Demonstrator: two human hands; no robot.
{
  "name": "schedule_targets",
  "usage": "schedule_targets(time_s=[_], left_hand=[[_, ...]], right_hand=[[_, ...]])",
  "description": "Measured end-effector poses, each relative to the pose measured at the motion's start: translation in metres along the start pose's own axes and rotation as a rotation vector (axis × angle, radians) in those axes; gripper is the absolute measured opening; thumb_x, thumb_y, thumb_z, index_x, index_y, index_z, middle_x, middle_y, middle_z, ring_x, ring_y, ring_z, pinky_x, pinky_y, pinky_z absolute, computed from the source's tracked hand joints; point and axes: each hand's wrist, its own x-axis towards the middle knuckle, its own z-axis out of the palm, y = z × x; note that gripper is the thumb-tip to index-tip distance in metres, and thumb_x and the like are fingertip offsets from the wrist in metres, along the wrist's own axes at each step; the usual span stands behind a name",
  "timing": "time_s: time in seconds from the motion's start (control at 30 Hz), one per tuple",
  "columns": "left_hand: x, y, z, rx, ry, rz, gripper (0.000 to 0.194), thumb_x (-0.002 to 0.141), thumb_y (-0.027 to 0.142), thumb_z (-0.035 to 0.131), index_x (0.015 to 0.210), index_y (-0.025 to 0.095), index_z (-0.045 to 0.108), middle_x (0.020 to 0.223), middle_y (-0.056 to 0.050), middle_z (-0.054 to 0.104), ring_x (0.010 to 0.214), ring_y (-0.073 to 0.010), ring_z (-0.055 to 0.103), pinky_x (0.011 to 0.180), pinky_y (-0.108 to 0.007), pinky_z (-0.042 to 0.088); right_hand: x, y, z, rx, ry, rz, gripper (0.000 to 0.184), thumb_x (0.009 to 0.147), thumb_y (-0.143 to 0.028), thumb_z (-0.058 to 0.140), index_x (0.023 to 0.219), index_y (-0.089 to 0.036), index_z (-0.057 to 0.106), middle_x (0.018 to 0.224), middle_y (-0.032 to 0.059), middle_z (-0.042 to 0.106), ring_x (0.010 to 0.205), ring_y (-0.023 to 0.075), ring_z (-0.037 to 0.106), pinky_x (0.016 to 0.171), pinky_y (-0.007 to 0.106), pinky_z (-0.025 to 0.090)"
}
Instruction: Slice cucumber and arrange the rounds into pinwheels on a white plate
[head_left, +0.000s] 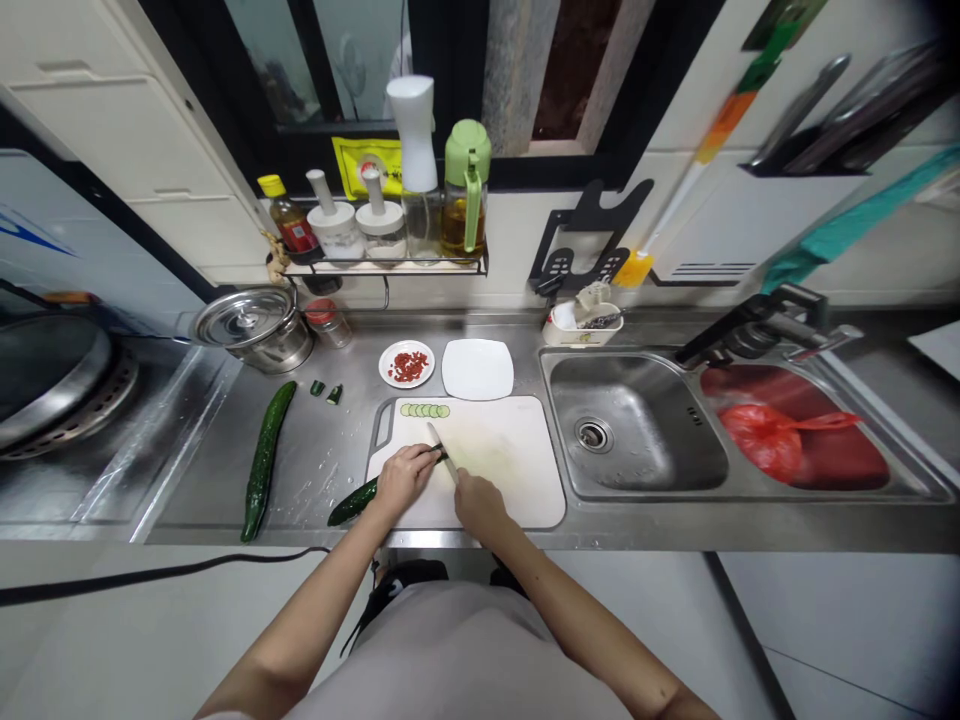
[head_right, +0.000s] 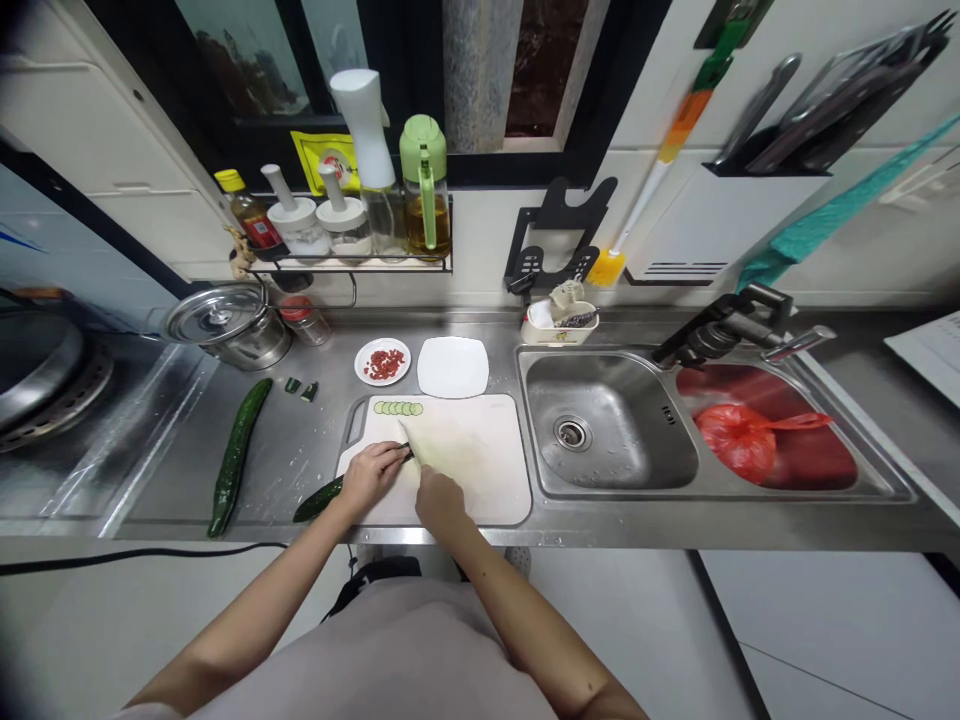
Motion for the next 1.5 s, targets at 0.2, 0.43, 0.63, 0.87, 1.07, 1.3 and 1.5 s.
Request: schedule_targets(time_s=[0.2,0.43,0.63,0.87,1.07,1.3,1.5], left_hand=[[0.000,-0.001,0.000,-0.005,-0.001,0.000,0.024,0.094,0.027,0.051,0.105,0.027,0.073,0.106,-0.004,0.070,0.093,-0.0156,0.062,0.082,-0.028,0.052],[0.001,0.001,-0.001,-0.008,0.004,-0.012,0.024,0.094,0.028,0.051,0.104,0.027,0.073,0.105,-0.004,0.070,0.093,-0.0156,0.062,0.081,-0.028,0.052],[0.001,0.001,-0.001,-0.013,0.016,-0.007,0.025,0.095,0.029,0.050,0.104,0.027,0.074,0.104,-0.004,0.070,0.092,-0.0151,0.062,0.081,-0.028,0.053],[0.000,0.000,0.000,-0.009,0.011,-0.011,0.024,0.094,0.029,0.051,0.104,0.028,0.073,0.105,-0.004,0.070,0.093,-0.0155,0.063,0.081,-0.028,0.052],[0.000,0.000,0.000,-0.012,0.007,-0.009,0.024,0.094,0.029,0.051,0.104,0.027,0.073,0.106,-0.003,0.070,0.094,-0.0154,0.063,0.082,-0.028,0.052],[0.000,-0.001,0.001,-0.006,0.004,-0.006,0.024,0.093,0.027,0.052,0.104,0.027,0.073,0.105,-0.004,0.070,0.093,-0.0157,0.062,0.082,-0.028,0.052],[0.001,0.002,-0.002,-0.006,-0.002,-0.012,0.024,0.094,0.027,0.051,0.103,0.027,0.073,0.106,-0.003,0.070,0.095,-0.0158,0.063,0.083,-0.028,0.052]], right_hand=[[0.002,0.002,0.004,-0.012,0.025,-0.021,0.031,0.094,-0.015,0.034,0.118,-0.013,0.053,0.098,0.0163,0.069,0.095,0.0254,0.067,0.077,0.033,0.046],[0.004,0.000,0.003,-0.014,0.015,-0.005,0.030,0.092,-0.014,0.036,0.116,-0.013,0.054,0.098,0.0160,0.069,0.097,0.0251,0.066,0.078,0.033,0.047],[0.006,0.000,0.004,-0.015,0.003,-0.006,0.030,0.094,-0.015,0.034,0.116,-0.013,0.054,0.100,0.0160,0.069,0.096,0.0248,0.066,0.077,0.033,0.047],[0.010,0.001,0.006,-0.010,-0.005,0.006,0.029,0.092,-0.015,0.036,0.115,-0.014,0.054,0.100,0.0157,0.069,0.097,0.0244,0.066,0.077,0.032,0.046],[0.014,-0.001,0.009,-0.027,0.034,-0.010,0.029,0.093,-0.013,0.035,0.114,-0.013,0.055,0.099,0.0161,0.069,0.098,0.0243,0.067,0.079,0.033,0.047],[0.017,-0.004,0.008,-0.031,0.036,-0.008,0.030,0.090,-0.011,0.036,0.113,-0.012,0.055,0.099,0.0166,0.069,0.098,0.0250,0.067,0.079,0.034,0.048],[0.020,-0.003,0.013,-0.015,0.048,0.003,0.029,0.091,-0.012,0.036,0.113,-0.013,0.055,0.098,0.0161,0.069,0.098,0.0236,0.067,0.079,0.031,0.047]])
